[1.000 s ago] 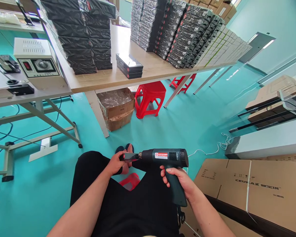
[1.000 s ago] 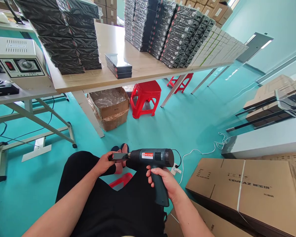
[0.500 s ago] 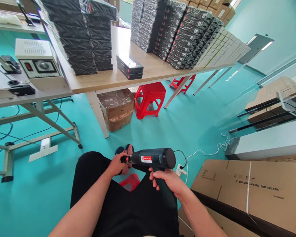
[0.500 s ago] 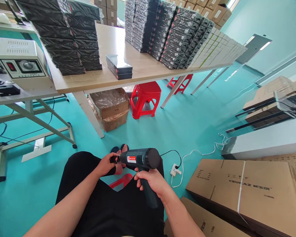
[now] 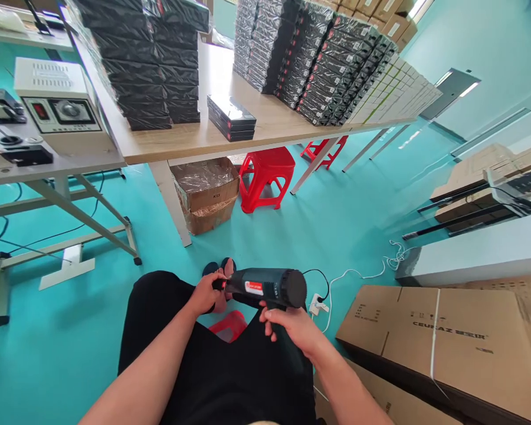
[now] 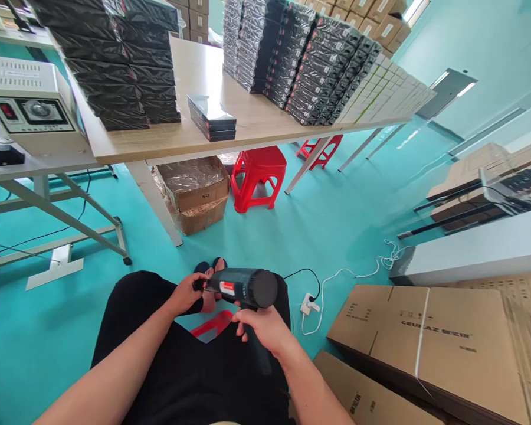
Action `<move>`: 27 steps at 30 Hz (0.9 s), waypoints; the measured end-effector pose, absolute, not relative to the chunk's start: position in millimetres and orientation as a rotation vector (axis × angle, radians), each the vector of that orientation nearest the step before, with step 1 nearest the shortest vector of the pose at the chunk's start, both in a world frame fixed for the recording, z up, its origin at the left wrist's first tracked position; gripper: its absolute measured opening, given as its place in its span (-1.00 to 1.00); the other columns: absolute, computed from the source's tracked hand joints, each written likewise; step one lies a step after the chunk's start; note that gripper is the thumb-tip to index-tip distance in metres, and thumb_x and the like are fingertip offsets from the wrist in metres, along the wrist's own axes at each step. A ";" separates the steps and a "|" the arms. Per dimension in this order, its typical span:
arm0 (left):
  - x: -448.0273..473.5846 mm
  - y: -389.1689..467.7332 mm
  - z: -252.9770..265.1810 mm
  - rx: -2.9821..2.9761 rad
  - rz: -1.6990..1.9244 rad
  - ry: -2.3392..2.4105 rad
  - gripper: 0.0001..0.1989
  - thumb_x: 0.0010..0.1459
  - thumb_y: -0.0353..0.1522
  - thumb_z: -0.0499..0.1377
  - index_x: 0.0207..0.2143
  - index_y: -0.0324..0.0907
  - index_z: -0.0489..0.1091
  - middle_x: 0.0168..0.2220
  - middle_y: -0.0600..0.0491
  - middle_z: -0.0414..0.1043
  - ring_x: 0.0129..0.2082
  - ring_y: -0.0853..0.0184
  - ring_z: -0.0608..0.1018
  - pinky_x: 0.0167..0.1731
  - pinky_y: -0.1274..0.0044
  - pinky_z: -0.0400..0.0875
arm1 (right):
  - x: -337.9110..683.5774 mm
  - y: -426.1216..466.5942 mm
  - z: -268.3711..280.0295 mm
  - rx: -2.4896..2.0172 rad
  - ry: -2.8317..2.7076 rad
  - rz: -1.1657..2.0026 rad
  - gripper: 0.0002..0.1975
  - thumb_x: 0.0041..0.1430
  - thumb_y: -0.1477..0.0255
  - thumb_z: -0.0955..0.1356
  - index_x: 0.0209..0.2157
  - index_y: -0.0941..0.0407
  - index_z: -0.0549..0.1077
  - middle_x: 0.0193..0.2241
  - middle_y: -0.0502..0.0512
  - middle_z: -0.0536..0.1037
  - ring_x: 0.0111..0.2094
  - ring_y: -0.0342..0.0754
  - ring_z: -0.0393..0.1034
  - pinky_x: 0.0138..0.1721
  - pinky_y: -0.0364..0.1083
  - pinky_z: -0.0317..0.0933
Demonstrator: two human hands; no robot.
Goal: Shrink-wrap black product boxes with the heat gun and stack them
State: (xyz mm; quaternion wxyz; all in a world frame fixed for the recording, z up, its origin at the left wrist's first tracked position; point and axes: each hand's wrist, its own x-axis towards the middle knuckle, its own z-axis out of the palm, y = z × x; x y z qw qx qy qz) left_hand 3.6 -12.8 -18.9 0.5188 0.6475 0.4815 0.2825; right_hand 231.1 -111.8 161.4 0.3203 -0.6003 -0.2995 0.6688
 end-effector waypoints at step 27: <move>-3.3 -11.0 -19.5 1.456 0.711 1.259 -0.64 -0.14 -0.50 0.08 -0.22 -0.16 0.43 -0.26 0.07 0.49 -0.22 0.25 0.50 -0.14 0.43 0.33 | 267.1 -119.0 151.9 -1.617 -0.571 1.762 -0.69 -0.02 0.36 0.38 -0.23 0.23 0.46 -0.43 0.14 0.54 -0.52 -0.10 0.41 -0.56 -0.14 0.27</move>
